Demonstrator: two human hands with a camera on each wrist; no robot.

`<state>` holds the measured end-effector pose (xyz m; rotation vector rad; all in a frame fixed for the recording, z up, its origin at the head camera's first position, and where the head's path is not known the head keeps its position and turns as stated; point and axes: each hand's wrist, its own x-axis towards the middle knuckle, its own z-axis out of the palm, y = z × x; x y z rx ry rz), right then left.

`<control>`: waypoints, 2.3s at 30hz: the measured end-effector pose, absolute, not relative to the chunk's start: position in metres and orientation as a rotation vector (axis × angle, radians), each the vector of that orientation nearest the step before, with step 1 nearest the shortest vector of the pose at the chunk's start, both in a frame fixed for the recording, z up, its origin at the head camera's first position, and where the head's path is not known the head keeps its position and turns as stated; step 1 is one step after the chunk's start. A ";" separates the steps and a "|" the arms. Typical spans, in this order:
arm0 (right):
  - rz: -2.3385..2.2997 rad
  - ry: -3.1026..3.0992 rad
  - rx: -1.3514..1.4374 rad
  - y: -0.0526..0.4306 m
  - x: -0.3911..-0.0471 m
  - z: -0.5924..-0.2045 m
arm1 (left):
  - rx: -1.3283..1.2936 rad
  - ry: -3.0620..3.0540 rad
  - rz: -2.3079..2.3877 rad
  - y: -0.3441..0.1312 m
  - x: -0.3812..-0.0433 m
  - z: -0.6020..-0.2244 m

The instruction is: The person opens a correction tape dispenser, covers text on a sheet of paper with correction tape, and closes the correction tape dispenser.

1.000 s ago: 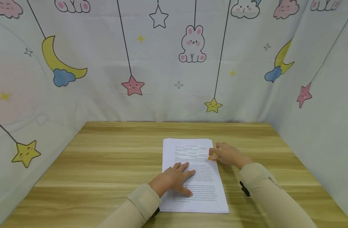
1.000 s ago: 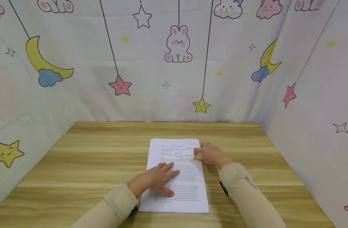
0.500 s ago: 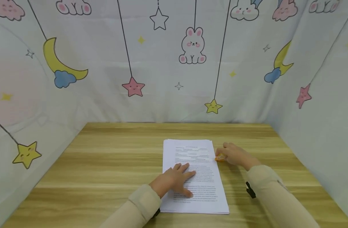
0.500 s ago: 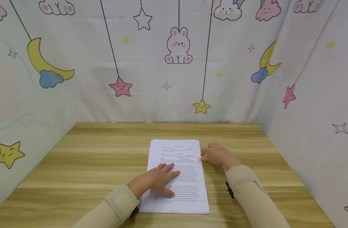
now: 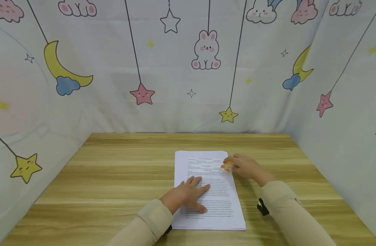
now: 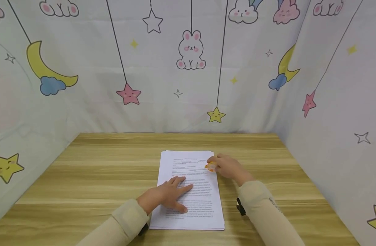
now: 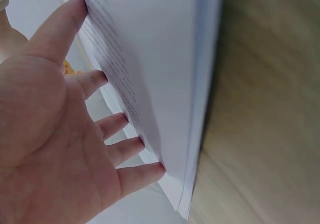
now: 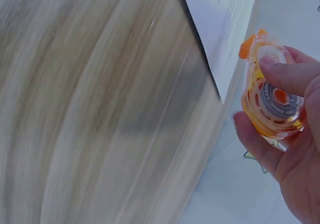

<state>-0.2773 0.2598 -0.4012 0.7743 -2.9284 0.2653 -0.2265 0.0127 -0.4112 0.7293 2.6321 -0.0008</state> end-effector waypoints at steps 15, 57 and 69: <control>0.286 -2.879 0.921 0.212 -0.287 -0.407 | 0.767 2.650 -0.036 0.013 -0.222 -0.411; -0.043 -2.968 1.068 0.134 -0.296 -0.405 | 0.793 2.672 -0.017 0.008 -0.220 -0.414; -0.080 -3.020 1.033 0.143 -0.297 -0.405 | 0.807 2.675 -0.022 0.009 -0.219 -0.413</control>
